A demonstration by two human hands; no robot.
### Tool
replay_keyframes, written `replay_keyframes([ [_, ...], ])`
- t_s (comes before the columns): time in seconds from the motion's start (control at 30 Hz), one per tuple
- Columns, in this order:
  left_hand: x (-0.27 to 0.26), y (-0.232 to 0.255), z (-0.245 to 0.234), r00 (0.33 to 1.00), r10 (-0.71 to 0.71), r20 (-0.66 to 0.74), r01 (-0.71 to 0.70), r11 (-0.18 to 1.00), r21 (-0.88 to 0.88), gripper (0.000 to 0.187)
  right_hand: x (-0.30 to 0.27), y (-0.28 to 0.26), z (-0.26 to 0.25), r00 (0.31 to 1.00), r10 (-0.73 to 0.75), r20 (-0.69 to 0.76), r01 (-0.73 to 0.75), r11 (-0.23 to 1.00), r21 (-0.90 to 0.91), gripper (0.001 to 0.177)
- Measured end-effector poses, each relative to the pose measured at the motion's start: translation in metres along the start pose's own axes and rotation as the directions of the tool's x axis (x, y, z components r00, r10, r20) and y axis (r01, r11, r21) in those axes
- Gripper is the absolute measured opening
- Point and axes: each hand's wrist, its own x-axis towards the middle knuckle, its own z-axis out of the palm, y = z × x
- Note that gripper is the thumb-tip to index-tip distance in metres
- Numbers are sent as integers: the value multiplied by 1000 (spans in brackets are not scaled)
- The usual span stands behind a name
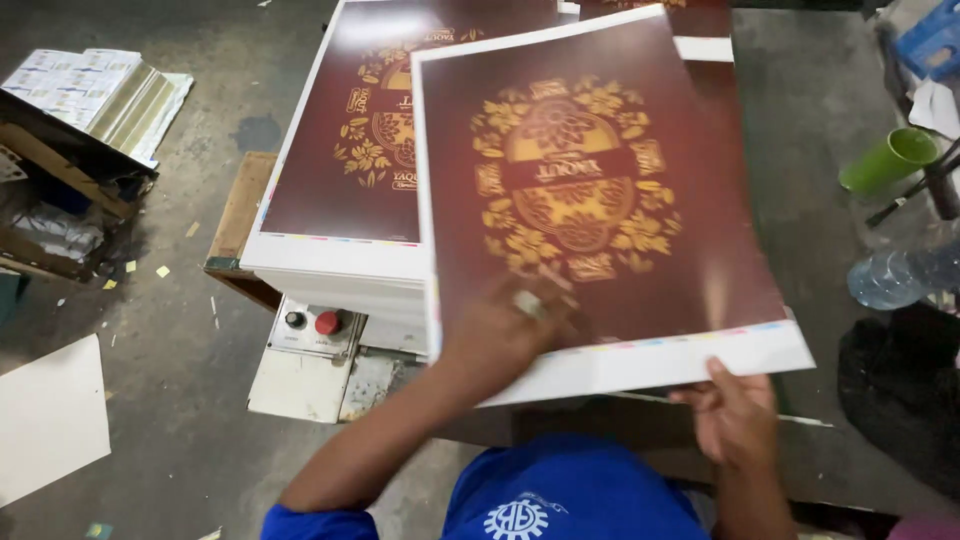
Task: The person repeatedly picks up large, maroon-colored printed sheets from a stack on a table and places them onto a separate pile to the right. The task involves continuous manual handling of the paper sheets in a repetitive stacking motion.
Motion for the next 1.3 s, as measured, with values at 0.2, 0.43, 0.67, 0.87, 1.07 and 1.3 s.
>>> replay_keyframes([
  [0.2,-21,-94,-17,979,-192,64,170,952,254,68,-21,-5,-88,982,-138,-132,143,989,31,15],
  [0.43,-27,-124,-17,935,-245,256,174,947,269,83,-52,16,-150,965,-102,-242,126,988,85,26],
  [0.67,-20,-132,-42,935,-183,303,144,979,147,42,-73,46,-175,958,-22,-286,70,985,156,42],
  [0.87,-20,-96,-51,964,-267,3,251,911,326,13,-79,59,-185,948,-52,-315,58,998,11,26],
  [1.07,-49,-89,-7,975,-220,16,197,903,382,22,-66,50,-160,946,-40,-322,14,997,-82,28],
  [1.3,-44,-72,-15,971,-238,-5,224,910,350,27,-4,47,-118,962,70,-263,-119,977,-177,37],
])
